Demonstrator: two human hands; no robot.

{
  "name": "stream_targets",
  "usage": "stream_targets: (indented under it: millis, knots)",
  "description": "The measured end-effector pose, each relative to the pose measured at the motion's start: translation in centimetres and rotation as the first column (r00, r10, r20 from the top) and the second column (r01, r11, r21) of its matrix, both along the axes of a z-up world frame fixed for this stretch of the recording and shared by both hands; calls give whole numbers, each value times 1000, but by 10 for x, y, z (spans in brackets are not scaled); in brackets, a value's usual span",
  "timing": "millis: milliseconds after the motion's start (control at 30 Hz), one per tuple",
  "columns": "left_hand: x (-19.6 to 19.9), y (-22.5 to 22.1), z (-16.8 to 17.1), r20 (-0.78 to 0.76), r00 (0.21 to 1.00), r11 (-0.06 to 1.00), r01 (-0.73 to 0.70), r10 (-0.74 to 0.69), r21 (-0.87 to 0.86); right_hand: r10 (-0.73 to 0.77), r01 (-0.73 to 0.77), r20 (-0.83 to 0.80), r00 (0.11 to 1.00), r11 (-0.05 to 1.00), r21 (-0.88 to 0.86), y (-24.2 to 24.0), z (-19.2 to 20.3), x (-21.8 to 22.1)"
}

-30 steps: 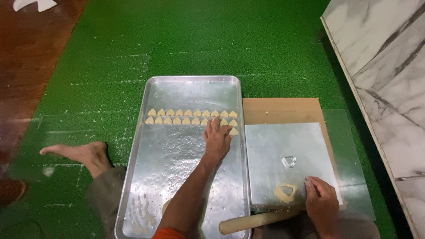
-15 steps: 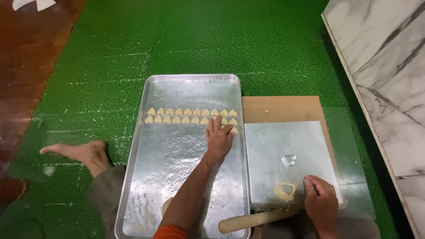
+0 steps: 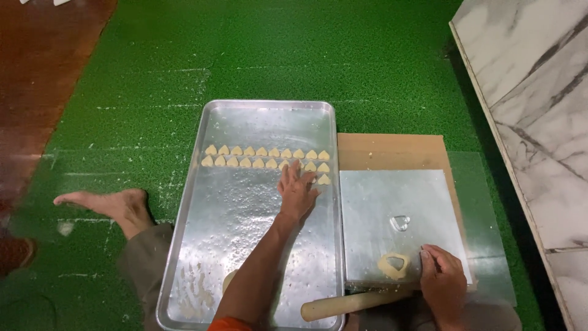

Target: Rolling out dough with a rolling pin and using a heart-shaped cutter to create individual pieces, then placing them on a metal tray.

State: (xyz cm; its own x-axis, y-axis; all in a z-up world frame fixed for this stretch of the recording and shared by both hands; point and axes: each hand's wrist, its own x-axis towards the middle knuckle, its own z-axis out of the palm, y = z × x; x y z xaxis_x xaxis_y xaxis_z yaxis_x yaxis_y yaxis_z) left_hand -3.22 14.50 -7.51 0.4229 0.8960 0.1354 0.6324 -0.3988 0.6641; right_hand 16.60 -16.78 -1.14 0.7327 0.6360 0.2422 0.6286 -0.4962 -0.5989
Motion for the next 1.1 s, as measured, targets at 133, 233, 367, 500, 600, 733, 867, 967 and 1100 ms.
stream_targets:
  millis: [133, 233, 367, 500, 600, 733, 867, 967, 1100]
  knots:
    - [-11, -1, 10, -67, 998, 999, 10, -7, 49, 16, -17, 61, 998, 999, 29, -1, -3, 1]
    - [-11, -5, 16, -121, 992, 981, 56, -34, 184, 51, -62, 125, 991, 995, 83, -2, -9, 4]
    - [-13, -18, 36, -161, 981, 964, 143, -108, 226, 72, -84, 130, 989, 993, 87, -3, -4, 1]
    - [-25, -35, 36, -294, 939, 947, 246, -180, 206, 74, -96, 115, 991, 975, 199, -3, -6, -2]
    - [-36, -41, 39, -347, 918, 955, 255, -191, 151, 70, -94, 126, 990, 977, 191, -3, -7, -1]
    - [-42, -44, 60, -193, 969, 934, 209, -157, 289, 40, -41, 93, 995, 999, 9, -3, -26, 11]
    - [-20, -15, 30, -221, 966, 949, 186, -131, 253, 70, -86, 149, 986, 991, 105, -2, -23, 7]
    - [-1, 2, 0, -206, 977, 929, 120, -49, 349, 59, -78, 161, 985, 991, 112, -4, -19, 6]
    - [8, 5, -1, -194, 980, 939, 107, -44, 327, 58, -69, 128, 990, 994, 80, -5, -18, 6]
